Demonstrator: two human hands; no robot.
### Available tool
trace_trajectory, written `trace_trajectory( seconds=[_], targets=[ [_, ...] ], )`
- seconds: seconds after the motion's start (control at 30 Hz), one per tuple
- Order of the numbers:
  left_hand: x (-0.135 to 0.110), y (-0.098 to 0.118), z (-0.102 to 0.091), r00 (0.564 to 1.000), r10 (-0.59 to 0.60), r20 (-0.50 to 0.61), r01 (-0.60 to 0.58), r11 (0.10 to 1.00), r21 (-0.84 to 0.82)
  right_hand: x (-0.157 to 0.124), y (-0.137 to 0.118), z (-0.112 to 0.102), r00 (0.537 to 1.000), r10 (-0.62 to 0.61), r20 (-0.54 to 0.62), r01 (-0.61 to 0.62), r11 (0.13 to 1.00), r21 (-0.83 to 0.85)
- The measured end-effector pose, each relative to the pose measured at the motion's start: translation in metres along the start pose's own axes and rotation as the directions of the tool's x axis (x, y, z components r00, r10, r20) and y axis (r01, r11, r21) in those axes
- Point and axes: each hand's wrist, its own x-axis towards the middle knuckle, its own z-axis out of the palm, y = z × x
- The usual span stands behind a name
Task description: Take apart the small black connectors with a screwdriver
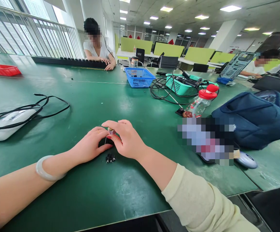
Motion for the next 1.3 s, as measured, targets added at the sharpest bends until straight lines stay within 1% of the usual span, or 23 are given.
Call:
trace_trajectory(
  seconds=[0.07, 0.1, 0.23, 0.3, 0.4, 0.47, 0.5, 0.57, 0.73, 0.87, 0.97, 1.17, 1.23, 1.3],
  targets=[
    [0.0, 0.001, 0.0, 1.0, 0.024, -0.002, -0.024, 0.998, 0.05, 0.001, 0.0, 0.0, 0.999, -0.031, 0.015, 0.031, 0.999, -0.016],
    [0.0, 0.001, 0.0, 1.0, 0.031, -0.001, -0.031, 0.997, 0.072, 0.001, 0.001, -0.001, 1.0, -0.027, 0.012, 0.027, 0.999, -0.017],
    [0.0, 0.004, -0.001, 1.0, 0.016, 0.002, -0.016, 0.994, 0.107, -0.002, 0.008, -0.001, 0.996, 0.073, -0.055, -0.072, 0.997, 0.013],
    [0.0, 0.005, -0.002, 1.0, 0.0, 0.001, 0.0, 0.995, 0.098, -0.004, 0.01, 0.0, 0.987, 0.103, -0.121, -0.099, 0.994, 0.041],
    [0.0, 0.005, -0.003, 1.0, -0.002, 0.0, 0.002, 0.997, 0.077, -0.007, 0.008, 0.0, 0.969, 0.058, -0.24, -0.044, 0.997, 0.062],
    [0.0, 0.004, -0.003, 1.0, 0.002, 0.001, -0.002, 0.997, 0.073, -0.009, 0.005, 0.0, 0.962, -0.007, -0.274, 0.022, 0.998, 0.054],
    [0.0, 0.004, -0.003, 1.0, 0.002, 0.001, -0.002, 0.997, 0.072, -0.01, 0.004, 0.0, 0.962, -0.029, -0.271, 0.043, 0.998, 0.048],
    [0.0, 0.004, -0.002, 1.0, -0.004, 0.001, 0.004, 0.998, 0.068, -0.011, 0.004, 0.0, 0.97, -0.03, -0.24, 0.041, 0.998, 0.041],
    [-0.001, 0.004, -0.002, 1.0, 0.005, 0.004, -0.005, 0.998, 0.06, -0.009, 0.007, 0.0, 0.991, 0.038, -0.13, -0.03, 0.998, 0.061],
    [-0.001, 0.003, -0.002, 1.0, 0.005, 0.02, -0.006, 0.998, 0.062, -0.006, 0.009, 0.0, 0.995, 0.073, -0.062, -0.07, 0.996, 0.059],
    [-0.001, 0.003, -0.002, 1.0, 0.002, 0.017, -0.003, 0.998, 0.059, -0.006, 0.009, 0.0, 0.993, 0.083, -0.082, -0.081, 0.996, 0.03],
    [-0.001, 0.009, -0.004, 1.0, 0.028, -0.007, -0.027, 0.999, 0.04, -0.009, 0.004, 0.001, 0.978, 0.036, -0.205, -0.041, 0.999, -0.02],
    [-0.001, 0.009, -0.003, 0.999, 0.034, -0.003, -0.034, 0.998, 0.048, -0.009, 0.003, 0.001, 0.978, 0.02, -0.207, -0.027, 0.999, -0.032],
    [-0.001, 0.008, -0.003, 1.0, 0.028, 0.004, -0.028, 0.998, 0.058, -0.007, 0.002, 0.0, 0.984, 0.017, -0.178, -0.021, 1.0, -0.023]
  ],
)
